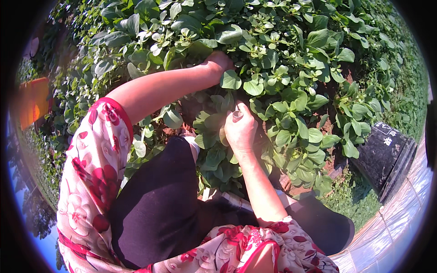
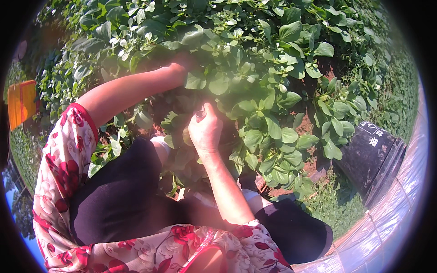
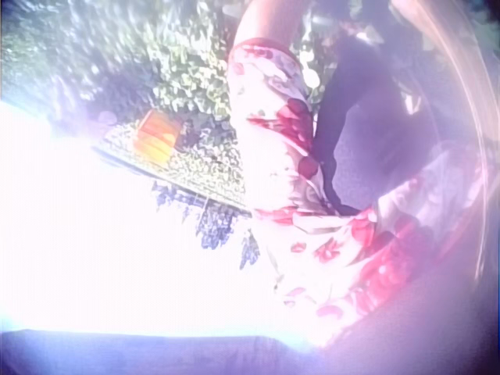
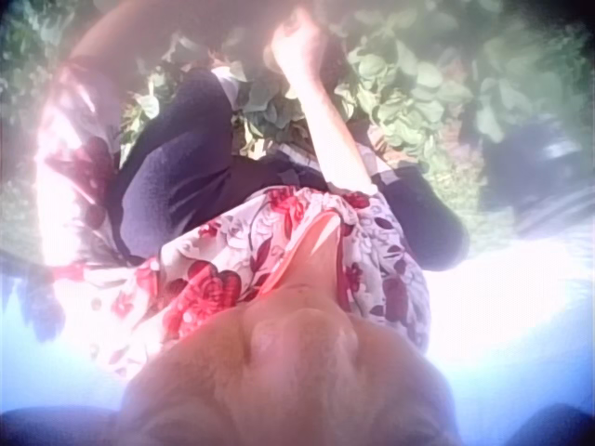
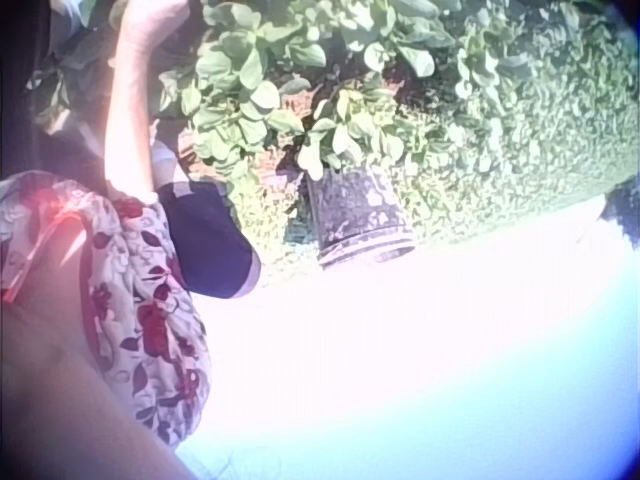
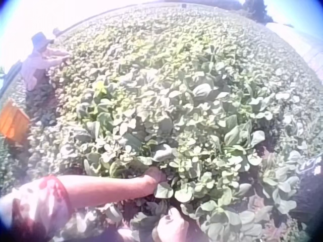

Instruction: The person harvests leafy green vegetables by hand and with a small hand tool, pulling them from the soil and placing them into a black bucket.

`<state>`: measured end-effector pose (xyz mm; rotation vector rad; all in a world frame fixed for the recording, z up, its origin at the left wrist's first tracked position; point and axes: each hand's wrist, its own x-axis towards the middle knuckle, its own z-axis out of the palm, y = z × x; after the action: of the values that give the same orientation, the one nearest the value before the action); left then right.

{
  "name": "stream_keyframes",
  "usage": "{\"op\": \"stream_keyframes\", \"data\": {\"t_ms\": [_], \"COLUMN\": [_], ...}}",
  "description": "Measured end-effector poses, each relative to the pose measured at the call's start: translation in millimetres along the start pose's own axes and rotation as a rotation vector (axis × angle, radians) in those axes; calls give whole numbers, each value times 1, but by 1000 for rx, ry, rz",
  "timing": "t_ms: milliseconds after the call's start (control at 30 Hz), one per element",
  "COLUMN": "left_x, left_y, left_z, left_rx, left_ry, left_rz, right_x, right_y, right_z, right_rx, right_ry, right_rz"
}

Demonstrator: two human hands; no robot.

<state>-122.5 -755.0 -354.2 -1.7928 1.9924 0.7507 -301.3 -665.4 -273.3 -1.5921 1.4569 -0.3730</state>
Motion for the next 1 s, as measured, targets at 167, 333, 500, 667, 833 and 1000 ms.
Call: {"op": "stream_keyframes", "data": {"t_ms": [167,333,500,667,833,1000], "left_x": [-10,-8,-60,-77,-83,-87], "left_y": [-12,-17,-9,-31,-34,-38], "left_z": [4,5,-19,3,-18,-14], "left_rx": [-259,-53,-273,-68,-45,-53], "left_ry": [110,106,12,355,272,308], "left_rz": [70,216,5,-140,-219,-188], "right_x": [23,43,29,8,11,6], "right_y": [1,2,0,-11,-4,-17], "right_z": [14,13,-7,-21,-43,-61], "right_rx": [-134,-143,-306,-235,-172,-230], "right_ry": [20,19,-16,-23,49,-49], "right_rz": [-47,-117,-217,-263,-132,-32]}}
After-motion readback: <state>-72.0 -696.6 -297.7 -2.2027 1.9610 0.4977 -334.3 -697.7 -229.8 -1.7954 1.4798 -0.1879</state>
